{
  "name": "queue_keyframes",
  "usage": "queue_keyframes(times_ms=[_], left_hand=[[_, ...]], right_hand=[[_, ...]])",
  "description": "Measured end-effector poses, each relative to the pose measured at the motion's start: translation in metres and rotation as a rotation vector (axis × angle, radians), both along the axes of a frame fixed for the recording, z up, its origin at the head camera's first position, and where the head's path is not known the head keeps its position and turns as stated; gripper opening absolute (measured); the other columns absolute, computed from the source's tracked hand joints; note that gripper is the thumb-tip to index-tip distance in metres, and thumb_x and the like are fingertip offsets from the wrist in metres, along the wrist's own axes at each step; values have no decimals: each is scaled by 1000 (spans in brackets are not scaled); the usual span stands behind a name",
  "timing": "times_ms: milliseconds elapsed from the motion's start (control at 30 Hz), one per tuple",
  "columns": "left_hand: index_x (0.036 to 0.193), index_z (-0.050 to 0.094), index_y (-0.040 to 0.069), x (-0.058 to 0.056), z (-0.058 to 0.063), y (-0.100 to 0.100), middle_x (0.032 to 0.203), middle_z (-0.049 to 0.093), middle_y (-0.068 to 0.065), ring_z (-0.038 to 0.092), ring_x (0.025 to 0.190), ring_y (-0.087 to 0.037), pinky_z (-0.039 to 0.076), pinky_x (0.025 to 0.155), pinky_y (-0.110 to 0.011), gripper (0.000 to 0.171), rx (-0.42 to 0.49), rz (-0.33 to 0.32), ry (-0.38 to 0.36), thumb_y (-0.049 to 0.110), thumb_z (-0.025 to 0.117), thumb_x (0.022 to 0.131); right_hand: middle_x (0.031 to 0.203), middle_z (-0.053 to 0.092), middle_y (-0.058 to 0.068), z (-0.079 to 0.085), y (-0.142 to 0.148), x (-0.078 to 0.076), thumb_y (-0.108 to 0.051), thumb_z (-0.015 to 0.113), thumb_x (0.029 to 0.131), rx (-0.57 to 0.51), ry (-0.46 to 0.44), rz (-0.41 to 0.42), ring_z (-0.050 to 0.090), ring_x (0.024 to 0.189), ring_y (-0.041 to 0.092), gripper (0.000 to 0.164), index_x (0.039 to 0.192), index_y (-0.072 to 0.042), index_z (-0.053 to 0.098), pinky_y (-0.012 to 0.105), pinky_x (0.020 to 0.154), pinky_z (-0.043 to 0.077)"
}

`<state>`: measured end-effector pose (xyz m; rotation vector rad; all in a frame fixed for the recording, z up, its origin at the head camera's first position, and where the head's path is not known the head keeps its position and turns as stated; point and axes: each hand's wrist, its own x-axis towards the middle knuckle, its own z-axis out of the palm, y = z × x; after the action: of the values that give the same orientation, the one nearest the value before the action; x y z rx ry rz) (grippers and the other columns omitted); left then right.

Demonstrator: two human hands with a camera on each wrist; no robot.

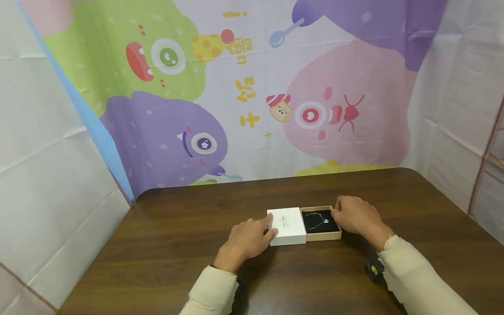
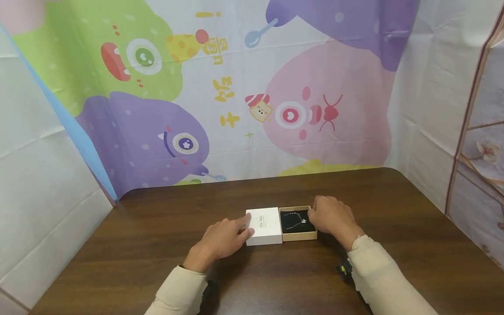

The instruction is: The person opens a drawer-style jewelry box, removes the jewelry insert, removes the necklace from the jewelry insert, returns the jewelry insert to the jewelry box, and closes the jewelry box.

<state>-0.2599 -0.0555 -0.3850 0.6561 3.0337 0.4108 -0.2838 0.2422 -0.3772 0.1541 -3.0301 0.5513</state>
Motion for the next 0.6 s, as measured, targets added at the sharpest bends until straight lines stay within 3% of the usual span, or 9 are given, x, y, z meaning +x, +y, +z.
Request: queue_keyframes(times_ms=[100, 233, 400, 533, 600], left_hand=[[151, 48, 17, 0, 0, 0, 115, 71, -7, 55, 78, -18, 43, 66, -38, 57, 0, 5, 1, 44, 56, 101], [151, 48, 17, -1, 0, 1, 107, 71, -6, 54, 75, -18, 42, 65, -38, 57, 2, 10, -2, 43, 57, 101], [151, 48, 18, -1, 0, 1, 102, 71, -5, 53, 74, -18, 41, 64, -38, 57, -1, 13, -10, 43, 56, 101], [152, 47, 18, -1, 0, 1, 105, 71, -5, 54, 73, -18, 41, 64, -37, 58, 0, 13, -15, 44, 56, 101], [152, 47, 18, 0, 0, 0, 99, 70, -4, 54, 71, -18, 41, 63, -37, 58, 3, 12, -20, 43, 56, 101]], right_hand=[[75, 53, 3, 0, -1, -1, -23, 58, 94, 15, 3, 20, 50, 67, 21, 18, 79, -13, 57, 39, 56, 38], [89, 57, 5, -2, -1, -1, -22, 60, 92, 26, 13, 49, 53, 74, 23, 12, 92, -9, 61, 42, 61, 43], [106, 59, 10, -2, -2, 1, -23, 62, 91, 21, -9, 80, 56, 83, 25, 28, 111, -4, 60, 49, 71, 47], [109, 59, 12, -1, -4, 2, -24, 63, 91, 21, -19, 93, 55, 84, 26, 33, 117, -4, 60, 50, 73, 47], [107, 59, 11, -1, -5, 3, -23, 65, 91, 21, -21, 102, 55, 83, 25, 34, 118, -4, 61, 49, 73, 47]])
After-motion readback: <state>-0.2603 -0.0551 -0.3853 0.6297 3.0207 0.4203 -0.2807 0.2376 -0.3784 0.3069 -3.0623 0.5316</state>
